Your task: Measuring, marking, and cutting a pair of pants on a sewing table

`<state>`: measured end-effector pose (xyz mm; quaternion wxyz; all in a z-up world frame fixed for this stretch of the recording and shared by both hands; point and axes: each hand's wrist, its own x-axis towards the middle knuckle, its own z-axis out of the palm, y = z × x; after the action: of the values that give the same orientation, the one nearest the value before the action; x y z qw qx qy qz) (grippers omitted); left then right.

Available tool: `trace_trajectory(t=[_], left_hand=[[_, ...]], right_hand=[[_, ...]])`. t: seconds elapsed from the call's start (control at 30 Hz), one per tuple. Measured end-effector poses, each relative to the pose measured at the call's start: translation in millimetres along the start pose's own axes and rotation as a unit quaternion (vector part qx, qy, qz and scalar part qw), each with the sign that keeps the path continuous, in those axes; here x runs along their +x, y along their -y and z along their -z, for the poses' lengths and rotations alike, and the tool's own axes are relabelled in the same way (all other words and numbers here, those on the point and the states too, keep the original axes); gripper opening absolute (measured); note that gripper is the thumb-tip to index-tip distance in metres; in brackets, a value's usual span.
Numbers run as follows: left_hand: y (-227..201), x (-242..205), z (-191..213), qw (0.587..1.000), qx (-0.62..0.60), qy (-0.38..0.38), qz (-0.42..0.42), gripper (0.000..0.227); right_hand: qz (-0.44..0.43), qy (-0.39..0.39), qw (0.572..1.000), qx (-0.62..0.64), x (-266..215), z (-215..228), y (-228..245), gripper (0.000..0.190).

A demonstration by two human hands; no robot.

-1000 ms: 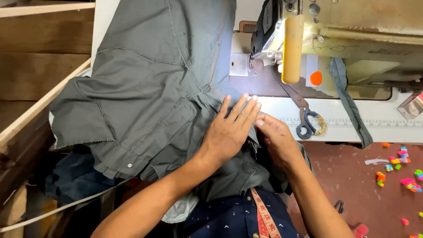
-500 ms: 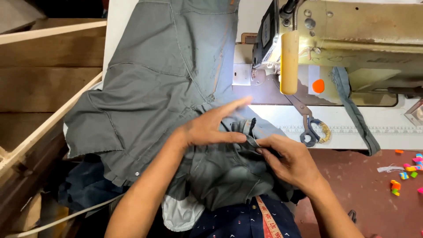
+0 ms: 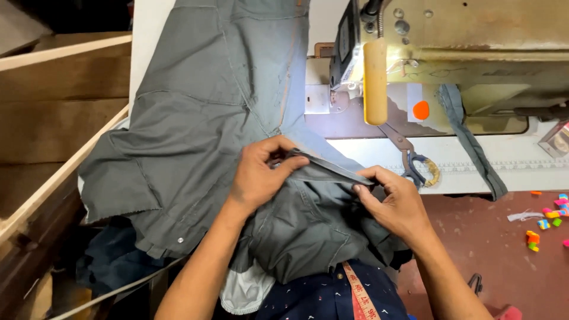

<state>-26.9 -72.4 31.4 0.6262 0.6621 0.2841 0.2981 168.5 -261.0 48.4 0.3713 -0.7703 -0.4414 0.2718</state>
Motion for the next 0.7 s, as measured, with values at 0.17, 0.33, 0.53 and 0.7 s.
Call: trace_trajectory(t=[0.17, 0.33, 0.53, 0.7], left_hand=[[36.0, -6.4, 2.2, 0.995, -0.075, -0.055, 0.029, 0.017], [36.5, -7.9, 0.7, 0.993, -0.083, -0.078, 0.028, 0.015], [44.5, -11.8, -2.9, 0.989, -0.116, -0.092, 0.030, 0.016], [38.7, -16.5, -6.1, 0.986, -0.129, -0.097, 0.033, 0.019]], right_hand=[[-0.025, -0.035, 0.995, 0.094, 2.0, -7.3, -9.9, 0.021], [-0.029, -0.025, 0.982, 0.184, 0.1, -17.3, -36.4, 0.028], [0.003, -0.016, 0.953, 0.304, 1.0, -23.1, -52.0, 0.033], [0.003, -0.036, 0.954, 0.299, 2.9, -21.6, -46.0, 0.023]])
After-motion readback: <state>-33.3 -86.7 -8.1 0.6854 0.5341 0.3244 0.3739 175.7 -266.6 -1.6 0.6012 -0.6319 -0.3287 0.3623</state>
